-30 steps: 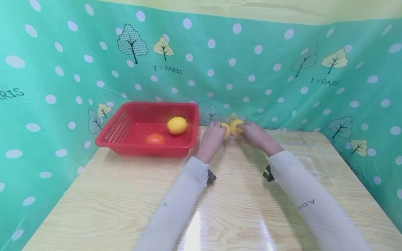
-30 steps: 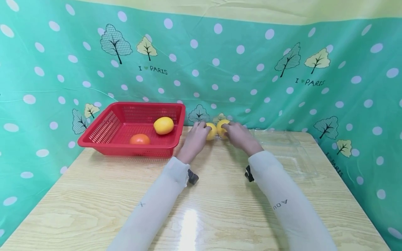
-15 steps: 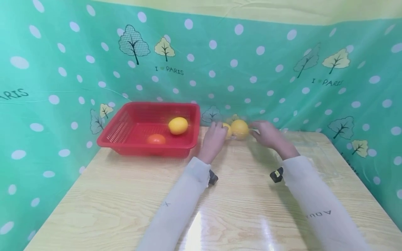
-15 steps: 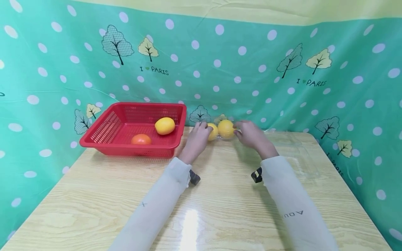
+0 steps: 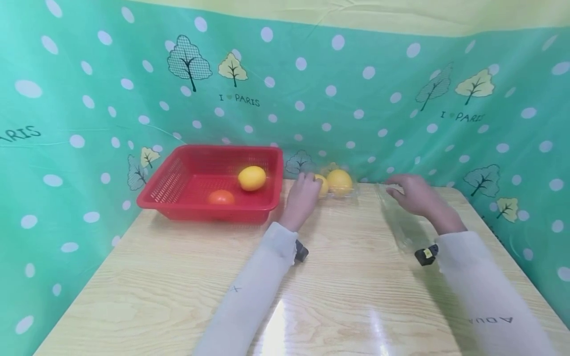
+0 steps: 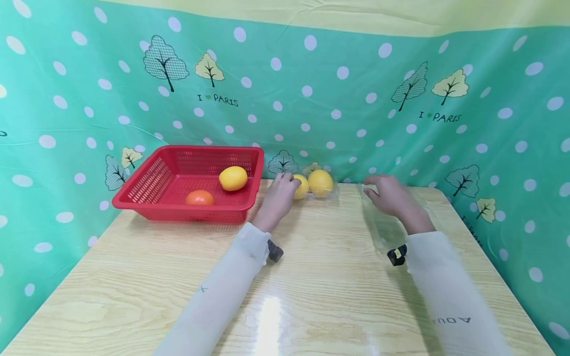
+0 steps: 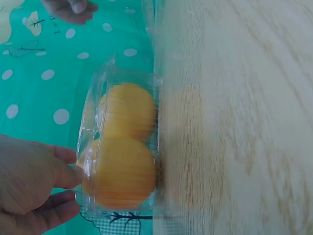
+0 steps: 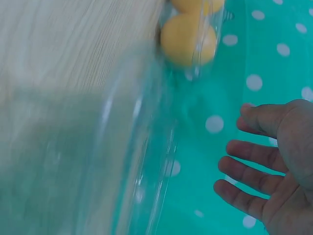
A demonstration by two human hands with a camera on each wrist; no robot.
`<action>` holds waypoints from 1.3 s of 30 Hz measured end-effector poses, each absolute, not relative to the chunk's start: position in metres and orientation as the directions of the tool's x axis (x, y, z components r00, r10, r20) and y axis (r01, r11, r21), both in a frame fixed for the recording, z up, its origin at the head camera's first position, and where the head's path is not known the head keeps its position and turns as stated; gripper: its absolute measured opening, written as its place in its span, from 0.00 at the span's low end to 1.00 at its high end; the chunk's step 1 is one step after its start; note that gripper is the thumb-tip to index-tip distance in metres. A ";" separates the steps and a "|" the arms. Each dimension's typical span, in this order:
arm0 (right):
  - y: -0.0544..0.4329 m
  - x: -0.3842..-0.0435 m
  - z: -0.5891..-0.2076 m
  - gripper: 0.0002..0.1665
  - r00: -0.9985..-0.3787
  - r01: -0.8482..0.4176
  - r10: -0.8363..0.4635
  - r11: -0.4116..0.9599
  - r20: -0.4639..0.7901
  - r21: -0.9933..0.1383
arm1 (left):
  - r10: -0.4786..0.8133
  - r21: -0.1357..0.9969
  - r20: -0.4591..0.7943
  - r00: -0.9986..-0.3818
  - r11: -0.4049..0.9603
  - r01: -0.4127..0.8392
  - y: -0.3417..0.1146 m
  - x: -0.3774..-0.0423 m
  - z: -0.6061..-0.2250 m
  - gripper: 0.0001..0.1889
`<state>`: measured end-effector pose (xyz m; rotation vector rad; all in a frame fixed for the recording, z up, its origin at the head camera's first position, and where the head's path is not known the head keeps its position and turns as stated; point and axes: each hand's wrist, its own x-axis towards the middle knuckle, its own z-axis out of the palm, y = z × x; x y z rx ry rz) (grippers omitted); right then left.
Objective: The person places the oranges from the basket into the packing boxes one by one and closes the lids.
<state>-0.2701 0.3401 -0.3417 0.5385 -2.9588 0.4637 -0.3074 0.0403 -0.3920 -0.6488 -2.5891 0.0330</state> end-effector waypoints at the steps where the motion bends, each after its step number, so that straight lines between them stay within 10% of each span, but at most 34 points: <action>1: 0.345 -0.269 -0.341 0.19 -0.938 -0.343 -0.315 0.897 0.143 -0.280 | 0.452 -0.133 0.434 -0.780 0.888 0.441 0.040 -0.307 -0.392 0.13; 39: 0.465 -0.241 -0.378 0.32 -0.991 -0.085 -0.112 0.945 -0.069 -0.316 | 0.451 -0.123 0.431 -0.781 0.887 0.445 0.039 -0.309 -0.395 0.13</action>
